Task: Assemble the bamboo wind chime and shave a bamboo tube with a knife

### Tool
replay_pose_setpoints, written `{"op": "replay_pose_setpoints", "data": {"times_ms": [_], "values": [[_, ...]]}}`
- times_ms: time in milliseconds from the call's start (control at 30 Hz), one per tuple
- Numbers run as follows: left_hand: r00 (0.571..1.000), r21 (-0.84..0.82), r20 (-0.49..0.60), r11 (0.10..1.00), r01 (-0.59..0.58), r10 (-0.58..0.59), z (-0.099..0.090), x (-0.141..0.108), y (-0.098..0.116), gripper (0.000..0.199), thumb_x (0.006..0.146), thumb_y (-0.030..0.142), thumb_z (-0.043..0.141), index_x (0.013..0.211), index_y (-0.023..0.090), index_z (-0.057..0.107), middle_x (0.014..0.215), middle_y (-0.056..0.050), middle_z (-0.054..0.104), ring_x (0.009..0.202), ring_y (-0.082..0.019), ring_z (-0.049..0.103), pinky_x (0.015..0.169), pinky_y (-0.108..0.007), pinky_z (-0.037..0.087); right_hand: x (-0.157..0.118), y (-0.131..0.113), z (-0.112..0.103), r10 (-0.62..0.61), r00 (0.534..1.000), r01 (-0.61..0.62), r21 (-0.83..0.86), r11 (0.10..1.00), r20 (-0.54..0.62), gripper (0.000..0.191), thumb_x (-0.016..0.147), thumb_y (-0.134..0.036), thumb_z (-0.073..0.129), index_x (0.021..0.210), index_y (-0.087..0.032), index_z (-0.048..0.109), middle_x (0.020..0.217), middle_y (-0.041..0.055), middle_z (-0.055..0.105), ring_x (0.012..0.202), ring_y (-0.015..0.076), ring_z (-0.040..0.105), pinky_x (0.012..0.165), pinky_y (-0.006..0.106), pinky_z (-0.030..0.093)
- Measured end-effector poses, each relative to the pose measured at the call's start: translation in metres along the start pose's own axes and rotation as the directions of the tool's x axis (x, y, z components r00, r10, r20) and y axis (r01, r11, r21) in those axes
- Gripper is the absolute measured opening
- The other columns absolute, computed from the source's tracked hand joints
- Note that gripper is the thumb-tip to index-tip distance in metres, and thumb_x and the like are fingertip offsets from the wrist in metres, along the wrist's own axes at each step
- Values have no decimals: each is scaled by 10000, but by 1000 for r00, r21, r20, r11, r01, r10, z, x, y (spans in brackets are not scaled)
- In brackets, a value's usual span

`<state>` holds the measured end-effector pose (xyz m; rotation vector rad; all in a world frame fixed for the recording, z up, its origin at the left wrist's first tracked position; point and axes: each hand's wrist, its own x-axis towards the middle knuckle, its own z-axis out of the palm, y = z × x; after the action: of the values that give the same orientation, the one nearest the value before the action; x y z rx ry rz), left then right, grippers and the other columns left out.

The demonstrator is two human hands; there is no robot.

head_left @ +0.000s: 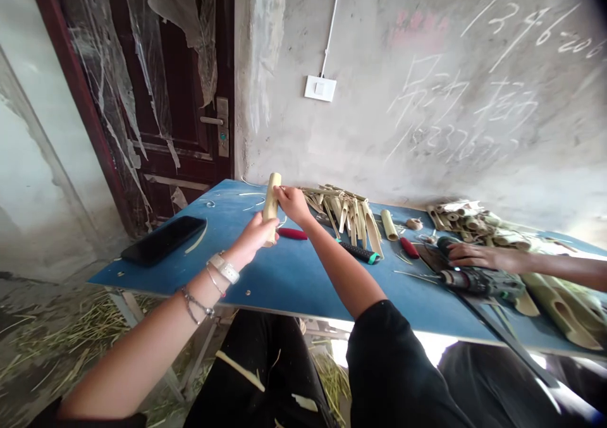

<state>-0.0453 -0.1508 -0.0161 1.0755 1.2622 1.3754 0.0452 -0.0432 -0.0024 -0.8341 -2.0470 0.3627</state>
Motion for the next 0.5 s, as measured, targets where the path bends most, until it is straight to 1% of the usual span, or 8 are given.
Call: {"op": "replay_pose_setpoints", "data": {"times_ms": [67, 133, 233, 333, 400, 500], "values": [[1000, 19, -2, 1000, 8, -8, -3, 5, -2, 133, 828, 130, 528, 947, 144, 470, 646, 2, 513, 478, -93, 508, 422, -184, 383, -7, -1, 3, -18, 1000, 18, -10, 1000, -8, 406, 870, -439, 419, 561, -188, 339, 517, -54, 340, 500, 74, 296, 512, 206, 224], [1000, 27, 13, 1000, 6, -6, -4, 9, -6, 174, 804, 120, 561, 956, 152, 484, 627, 9, 518, 472, -100, 514, 426, -186, 395, -14, 0, 4, -57, 998, 56, -65, 996, -7, 384, 850, -453, 475, 595, -184, 377, 546, -54, 386, 515, 74, 314, 516, 198, 229], [999, 32, 46, 999, -11, 10, -4, 9, -10, 234, 765, 124, 619, 961, 163, 497, 587, 25, 510, 453, -107, 510, 412, -184, 389, -22, 2, 0, -105, 994, 94, -228, 969, -35, 330, 896, -403, 439, 655, -179, 461, 647, -21, 499, 568, 89, 397, 536, 200, 240], [997, 14, 78, 1000, -17, 16, -4, 7, -10, 181, 785, 117, 586, 937, 147, 492, 567, 25, 496, 437, -101, 491, 398, -179, 375, -25, 2, -7, -141, 989, 124, -331, 935, -30, 315, 933, -366, 395, 709, -185, 521, 744, 13, 565, 661, 111, 482, 563, 202, 258], [995, -13, 98, 1000, -16, 17, -3, 8, -5, 124, 797, 97, 552, 897, 133, 487, 580, 17, 497, 442, -90, 484, 403, -178, 379, -24, 0, -8, -131, 991, 115, -318, 941, -29, 327, 942, -378, 377, 724, -190, 532, 742, 10, 574, 667, 114, 500, 572, 198, 271], [994, -71, 113, 997, -5, 13, 2, 9, 5, 67, 803, 82, 525, 832, 122, 480, 620, 4, 498, 461, -77, 482, 418, -180, 392, -15, -2, -4, -58, 996, 42, -216, 975, -67, 380, 942, -414, 347, 698, -183, 525, 666, -8, 549, 600, 107, 479, 561, 197, 290]]}}
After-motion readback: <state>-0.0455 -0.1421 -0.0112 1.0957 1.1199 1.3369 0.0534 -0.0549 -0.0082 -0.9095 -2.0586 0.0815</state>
